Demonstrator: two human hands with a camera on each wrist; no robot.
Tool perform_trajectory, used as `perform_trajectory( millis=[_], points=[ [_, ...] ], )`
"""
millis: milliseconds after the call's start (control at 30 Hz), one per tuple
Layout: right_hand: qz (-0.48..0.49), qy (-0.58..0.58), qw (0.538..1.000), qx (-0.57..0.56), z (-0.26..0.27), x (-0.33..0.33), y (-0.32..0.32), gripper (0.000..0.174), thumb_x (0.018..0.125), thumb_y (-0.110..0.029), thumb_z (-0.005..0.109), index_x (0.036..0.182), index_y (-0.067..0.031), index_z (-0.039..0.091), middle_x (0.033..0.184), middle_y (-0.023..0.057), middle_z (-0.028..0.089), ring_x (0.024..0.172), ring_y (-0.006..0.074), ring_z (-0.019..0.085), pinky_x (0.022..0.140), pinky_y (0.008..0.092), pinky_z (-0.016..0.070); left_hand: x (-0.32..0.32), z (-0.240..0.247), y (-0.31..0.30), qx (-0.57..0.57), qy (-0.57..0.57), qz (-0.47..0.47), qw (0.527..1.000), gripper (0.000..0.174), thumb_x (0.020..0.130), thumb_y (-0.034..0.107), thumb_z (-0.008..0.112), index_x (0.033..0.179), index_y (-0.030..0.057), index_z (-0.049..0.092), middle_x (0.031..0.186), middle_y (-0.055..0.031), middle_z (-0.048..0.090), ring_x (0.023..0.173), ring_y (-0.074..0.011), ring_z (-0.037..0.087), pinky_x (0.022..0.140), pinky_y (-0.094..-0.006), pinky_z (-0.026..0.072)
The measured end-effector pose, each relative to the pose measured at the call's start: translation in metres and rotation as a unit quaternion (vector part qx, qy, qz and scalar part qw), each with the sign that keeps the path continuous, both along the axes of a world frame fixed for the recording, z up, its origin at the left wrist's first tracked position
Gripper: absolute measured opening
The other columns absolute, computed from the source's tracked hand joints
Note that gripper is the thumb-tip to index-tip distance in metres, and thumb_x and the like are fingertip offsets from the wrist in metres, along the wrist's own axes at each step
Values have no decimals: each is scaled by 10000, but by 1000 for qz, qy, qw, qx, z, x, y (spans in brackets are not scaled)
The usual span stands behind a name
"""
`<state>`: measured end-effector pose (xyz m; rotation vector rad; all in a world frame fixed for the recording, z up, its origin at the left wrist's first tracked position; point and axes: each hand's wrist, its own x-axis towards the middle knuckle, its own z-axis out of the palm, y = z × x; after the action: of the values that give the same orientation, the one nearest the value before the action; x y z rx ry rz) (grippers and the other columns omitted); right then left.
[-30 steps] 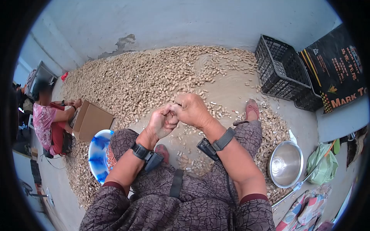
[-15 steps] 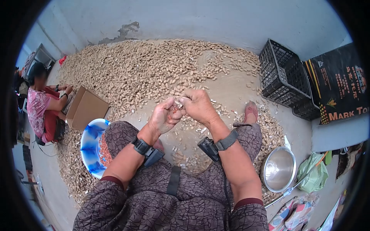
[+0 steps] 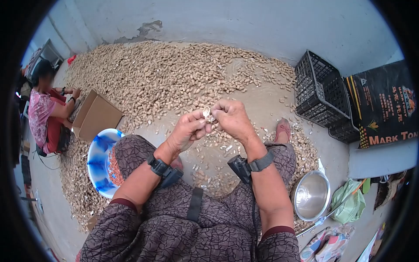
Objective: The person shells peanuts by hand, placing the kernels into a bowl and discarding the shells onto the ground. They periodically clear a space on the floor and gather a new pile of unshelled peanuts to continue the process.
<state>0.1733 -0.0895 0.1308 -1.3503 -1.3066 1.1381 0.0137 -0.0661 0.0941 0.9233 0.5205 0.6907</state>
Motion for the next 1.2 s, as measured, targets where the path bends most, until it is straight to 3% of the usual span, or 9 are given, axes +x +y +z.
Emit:
perform_trajectory(
  millis=[133, 200, 300, 500, 833, 1000, 1200],
  points=[
    [11, -16, 1000, -1, 8, 2, -5, 87, 758, -26, 507, 762, 18, 582, 614, 22, 547, 460, 62, 493, 397, 211, 402, -1, -1, -3, 36, 21, 10, 999, 148, 822, 95, 503, 953, 26, 515, 721, -37, 564, 497, -17, 399, 425, -134, 280],
    [13, -19, 1000, -1, 8, 4, -6, 83, 755, -25, 509, 758, 19, 581, 612, 20, 546, 457, 58, 488, 394, 210, 394, 0, 0, -5, 124, 101, 43, 986, 129, 819, 89, 528, 934, 31, 516, 726, -27, 573, 512, -13, 408, 433, -152, 298],
    [20, -23, 1000, 3, 8, 6, -7, 73, 751, -21, 515, 754, 17, 577, 607, 14, 544, 458, 54, 486, 393, 204, 383, 1, -2, -6, 168, 66, 37, 983, 125, 822, 92, 533, 929, 32, 508, 741, -26, 581, 532, -16, 428, 443, -158, 315],
    [44, -47, 998, -20, 19, 7, -10, 53, 744, -41, 551, 748, 11, 561, 599, 16, 541, 461, 55, 489, 393, 195, 380, 4, -9, -7, 147, 49, 73, 985, 133, 830, 102, 530, 941, 36, 496, 723, -28, 574, 568, -26, 456, 461, -150, 326],
    [72, 46, 994, -64, 11, 5, -5, 87, 693, -61, 584, 747, -3, 548, 629, 31, 544, 474, 63, 501, 398, 190, 393, 3, 6, -11, 112, 69, 61, 989, 105, 845, 119, 521, 920, 46, 511, 707, -20, 564, 534, -17, 441, 428, -140, 303],
    [72, 123, 984, -110, 11, 6, -4, 38, 658, -36, 558, 671, -6, 539, 570, 28, 531, 423, 59, 472, 359, 181, 331, 9, -5, -12, 199, 101, 82, 971, 93, 863, 134, 486, 882, 45, 506, 666, 16, 520, 524, -22, 422, 451, -167, 336],
    [60, 102, 979, -164, -2, 7, 3, 53, 654, -17, 535, 605, -22, 516, 521, 37, 513, 389, 62, 455, 310, 181, 282, 17, -13, -19, 316, 174, 147, 921, 117, 864, 109, 454, 787, 26, 485, 622, 35, 461, 531, -34, 397, 457, -189, 327]
  ],
)
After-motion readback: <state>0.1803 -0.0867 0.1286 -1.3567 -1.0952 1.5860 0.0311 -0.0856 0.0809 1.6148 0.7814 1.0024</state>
